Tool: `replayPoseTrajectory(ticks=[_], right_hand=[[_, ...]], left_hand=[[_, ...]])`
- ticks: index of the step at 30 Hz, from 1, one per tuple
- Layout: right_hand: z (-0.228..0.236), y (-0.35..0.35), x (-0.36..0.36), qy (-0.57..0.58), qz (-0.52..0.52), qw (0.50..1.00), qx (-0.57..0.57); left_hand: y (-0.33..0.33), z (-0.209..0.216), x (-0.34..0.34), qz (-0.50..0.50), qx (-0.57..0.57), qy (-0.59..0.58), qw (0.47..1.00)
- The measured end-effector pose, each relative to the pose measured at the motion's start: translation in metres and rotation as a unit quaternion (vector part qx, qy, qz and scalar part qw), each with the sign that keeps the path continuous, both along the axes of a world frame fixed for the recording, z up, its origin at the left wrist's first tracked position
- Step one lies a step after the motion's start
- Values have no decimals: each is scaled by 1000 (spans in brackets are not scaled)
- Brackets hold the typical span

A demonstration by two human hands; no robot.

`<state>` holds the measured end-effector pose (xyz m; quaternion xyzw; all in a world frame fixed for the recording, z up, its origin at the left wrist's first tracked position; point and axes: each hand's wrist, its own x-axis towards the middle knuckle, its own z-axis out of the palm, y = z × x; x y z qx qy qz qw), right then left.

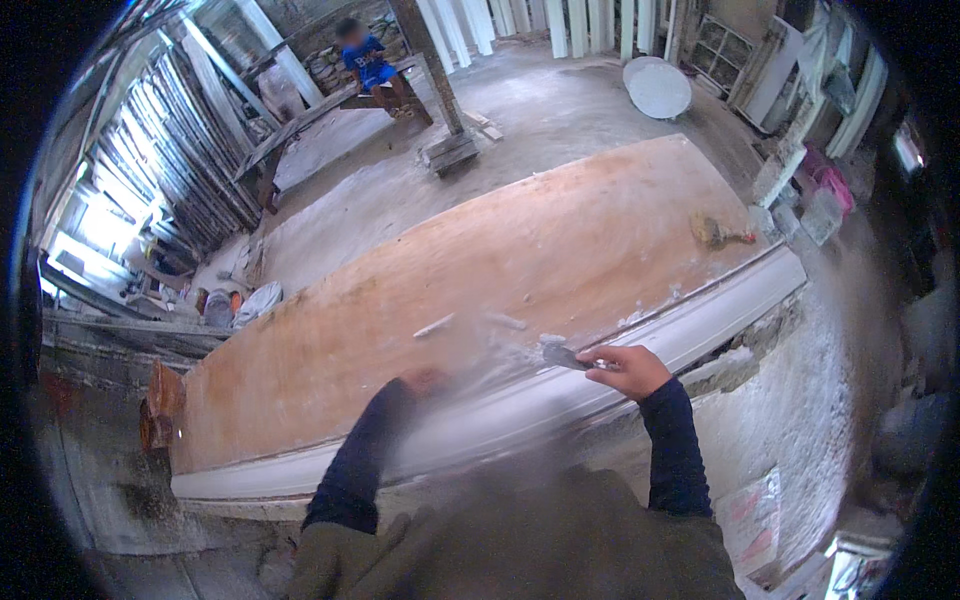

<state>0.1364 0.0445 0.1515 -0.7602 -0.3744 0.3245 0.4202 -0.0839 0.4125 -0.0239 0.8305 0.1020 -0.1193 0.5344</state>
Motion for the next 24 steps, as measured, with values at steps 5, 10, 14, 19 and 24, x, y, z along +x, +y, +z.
replayPoseTrajectory(ticks=[5, 10, 14, 19, 24], right_hand=[[0, -32, 28, 18, -20, 999, -25], [2, -47, 43, 0, -36, 999, -16], [3, -52, 49, 25, -48, 998, -12], [3, -21, 57, 5, 1, 999, -43], [-13, 21, 58, -32, 42, 998, 14]], left_hand=[[-112, -16, 155, 47, 58, -129, 989], [-184, 37, 246, 44, 157, -114, 980], [-150, 97, 221, 10, 113, -145, 983], [-19, 113, 88, 91, 79, -64, 991], [79, 100, -35, 215, 151, 83, 961]])
